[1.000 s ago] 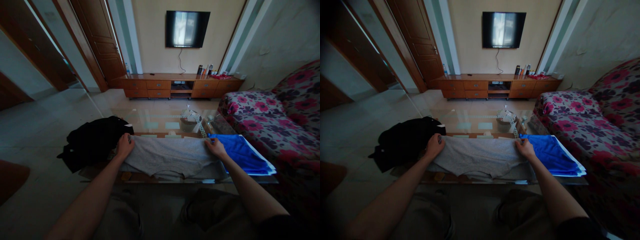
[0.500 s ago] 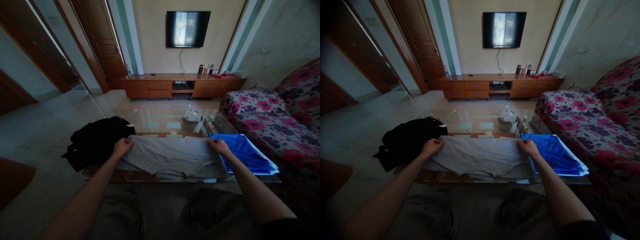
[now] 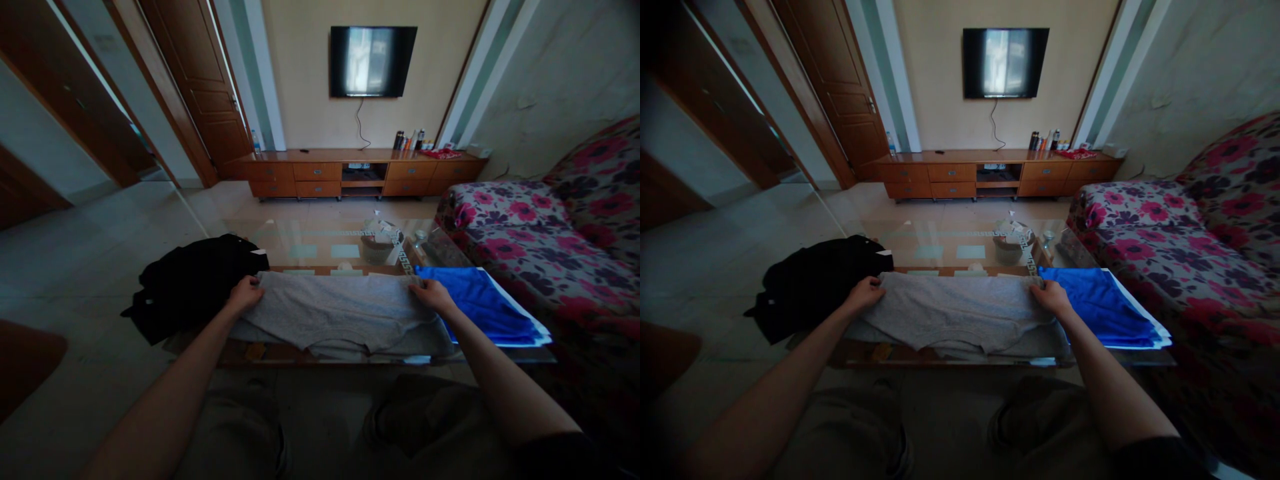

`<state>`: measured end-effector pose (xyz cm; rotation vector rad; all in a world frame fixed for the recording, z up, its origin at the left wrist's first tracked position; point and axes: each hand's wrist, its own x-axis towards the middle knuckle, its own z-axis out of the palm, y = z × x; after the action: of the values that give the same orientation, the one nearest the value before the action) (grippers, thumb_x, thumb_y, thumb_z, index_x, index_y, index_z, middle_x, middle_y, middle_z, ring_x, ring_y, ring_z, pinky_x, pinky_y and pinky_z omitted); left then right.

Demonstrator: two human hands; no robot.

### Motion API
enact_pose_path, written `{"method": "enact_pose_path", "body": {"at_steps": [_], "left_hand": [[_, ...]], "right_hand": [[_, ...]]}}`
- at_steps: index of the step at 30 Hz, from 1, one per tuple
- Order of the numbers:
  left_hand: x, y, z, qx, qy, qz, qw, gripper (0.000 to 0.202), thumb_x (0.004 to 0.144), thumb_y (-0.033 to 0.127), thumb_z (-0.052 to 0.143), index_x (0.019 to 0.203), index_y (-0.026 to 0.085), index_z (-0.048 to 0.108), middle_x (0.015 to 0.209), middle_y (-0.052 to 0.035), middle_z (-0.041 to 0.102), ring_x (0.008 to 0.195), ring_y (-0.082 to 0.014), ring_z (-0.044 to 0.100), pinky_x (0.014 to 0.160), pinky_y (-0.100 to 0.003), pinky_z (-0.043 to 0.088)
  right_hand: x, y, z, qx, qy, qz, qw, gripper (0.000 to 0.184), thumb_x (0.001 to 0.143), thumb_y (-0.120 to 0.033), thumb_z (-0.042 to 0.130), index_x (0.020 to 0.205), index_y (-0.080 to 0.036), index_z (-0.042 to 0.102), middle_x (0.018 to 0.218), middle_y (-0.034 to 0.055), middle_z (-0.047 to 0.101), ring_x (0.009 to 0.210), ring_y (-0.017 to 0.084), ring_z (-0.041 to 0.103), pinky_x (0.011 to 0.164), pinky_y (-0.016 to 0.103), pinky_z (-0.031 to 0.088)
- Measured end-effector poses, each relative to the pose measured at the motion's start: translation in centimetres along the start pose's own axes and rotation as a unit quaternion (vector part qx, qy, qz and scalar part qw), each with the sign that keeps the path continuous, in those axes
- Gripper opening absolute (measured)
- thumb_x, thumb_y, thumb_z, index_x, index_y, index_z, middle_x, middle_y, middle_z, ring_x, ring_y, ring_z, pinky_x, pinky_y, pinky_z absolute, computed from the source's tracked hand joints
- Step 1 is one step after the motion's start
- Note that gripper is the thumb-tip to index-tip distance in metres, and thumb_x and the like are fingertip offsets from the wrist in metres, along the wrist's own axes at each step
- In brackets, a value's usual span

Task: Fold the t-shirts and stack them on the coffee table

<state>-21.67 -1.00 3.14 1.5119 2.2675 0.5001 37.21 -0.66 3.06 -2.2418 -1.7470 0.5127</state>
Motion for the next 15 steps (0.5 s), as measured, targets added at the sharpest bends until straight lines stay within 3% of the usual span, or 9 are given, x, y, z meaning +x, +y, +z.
{"method": "enact_pose_path", "body": {"at_steps": [4,9,13,15], "left_hand": [[-0.9,-0.2,-1.1,0.018,-0.042,0.037,0.998,0.022,0.071,0.033,0.061,0.087,0.020,0.066,0.078,-0.0032,0.070,0.077,-0.0228,0.068,0.061,-0.025,0.045],[-2.3,-1.7,-2.1,0.023,-0.111,0.031,0.993,0.012,0.062,0.031,0.064,0.068,0.021,0.063,0.062,-0.0008,0.064,0.067,-0.0239,0.065,0.054,-0.027,0.043],[-2.3,-2.9,-1.8,0.031,-0.108,0.052,0.992,0.020,0.065,0.039,0.063,0.060,0.020,0.059,0.062,-0.0016,0.062,0.064,-0.0206,0.060,0.054,-0.026,0.038],[-2.1,-3.2,-1.6,-0.012,-0.094,0.054,0.994,0.025,0.068,0.044,0.061,0.064,0.019,0.061,0.065,-0.0014,0.062,0.064,-0.0191,0.059,0.054,-0.025,0.038]], "right_hand": [[-0.1,0.0,-0.1,0.003,-0.012,-0.010,1.000,0.035,0.091,-0.045,0.058,0.093,-0.013,0.072,0.086,0.0141,0.073,0.082,0.026,0.069,0.068,0.029,0.047],[-0.3,0.4,-0.9,0.042,-0.070,-0.037,0.996,0.030,0.089,-0.043,0.061,0.083,-0.015,0.072,0.073,0.0063,0.071,0.072,0.021,0.067,0.061,0.025,0.046],[-0.5,0.3,-0.6,0.199,-0.120,-0.012,0.973,0.036,0.087,-0.047,0.064,0.092,-0.013,0.073,0.078,0.0084,0.074,0.071,0.022,0.067,0.057,0.027,0.049],[-0.6,0.1,-0.2,0.275,-0.121,0.010,0.954,0.038,0.087,-0.048,0.064,0.098,-0.012,0.072,0.085,0.0105,0.075,0.074,0.023,0.068,0.059,0.028,0.052]]}}
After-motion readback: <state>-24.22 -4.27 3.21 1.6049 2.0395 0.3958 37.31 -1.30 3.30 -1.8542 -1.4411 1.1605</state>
